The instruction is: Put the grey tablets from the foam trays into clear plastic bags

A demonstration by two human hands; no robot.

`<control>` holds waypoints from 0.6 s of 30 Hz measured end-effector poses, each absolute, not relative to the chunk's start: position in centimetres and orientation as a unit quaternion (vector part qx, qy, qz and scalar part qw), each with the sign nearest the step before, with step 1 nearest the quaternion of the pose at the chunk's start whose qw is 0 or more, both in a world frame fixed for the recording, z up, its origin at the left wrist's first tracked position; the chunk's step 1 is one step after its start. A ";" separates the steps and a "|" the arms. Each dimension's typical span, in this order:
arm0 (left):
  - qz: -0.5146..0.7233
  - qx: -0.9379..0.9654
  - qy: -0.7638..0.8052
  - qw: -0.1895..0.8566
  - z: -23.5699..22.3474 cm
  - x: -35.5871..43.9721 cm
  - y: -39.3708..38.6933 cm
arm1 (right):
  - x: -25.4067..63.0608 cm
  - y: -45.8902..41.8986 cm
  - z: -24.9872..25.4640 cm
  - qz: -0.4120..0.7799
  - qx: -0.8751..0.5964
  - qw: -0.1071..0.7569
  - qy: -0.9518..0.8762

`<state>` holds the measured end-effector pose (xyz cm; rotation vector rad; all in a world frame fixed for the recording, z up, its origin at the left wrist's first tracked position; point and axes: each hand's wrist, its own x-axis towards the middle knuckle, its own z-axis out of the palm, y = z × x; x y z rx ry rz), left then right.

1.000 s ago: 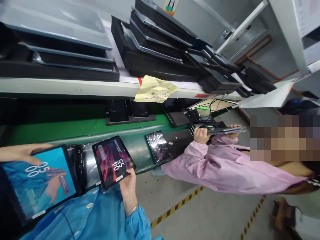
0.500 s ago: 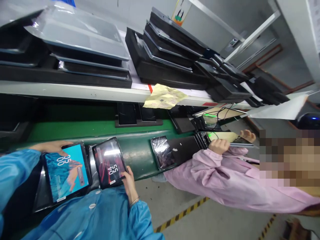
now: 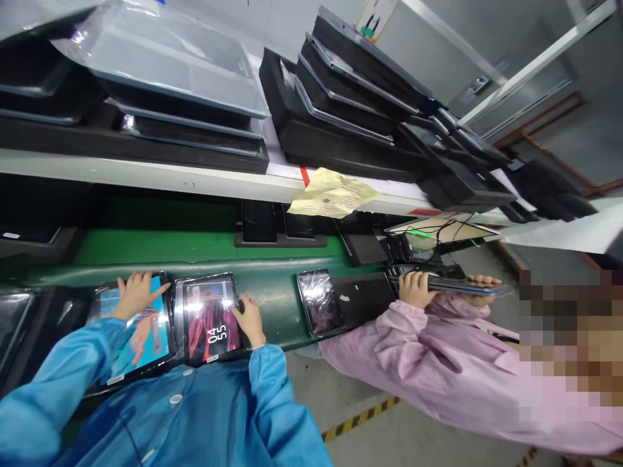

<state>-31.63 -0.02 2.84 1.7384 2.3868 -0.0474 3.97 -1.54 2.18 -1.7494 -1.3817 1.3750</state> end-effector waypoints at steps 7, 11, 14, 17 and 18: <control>-0.015 0.564 0.824 0.057 1.3 -30.4 -0.3 | -0.1 -0.2 0.0 0.539 -0.614 0.370 -0.442; -0.005 0.556 0.830 0.055 1.1 -30.3 -0.2 | 0.0 -0.9 -0.3 0.558 -0.589 0.407 -0.421; 0.006 0.546 0.836 0.060 1.1 -30.1 0.3 | 0.3 -0.6 -0.5 0.563 -0.585 0.408 -0.418; 0.022 0.537 0.840 0.071 1.4 -29.8 1.0 | 0.4 -0.1 -0.9 0.566 -0.590 0.396 -0.419; 0.030 0.537 0.839 0.078 1.5 -29.8 1.2 | 0.4 0.0 -1.1 0.566 -0.591 0.392 -0.420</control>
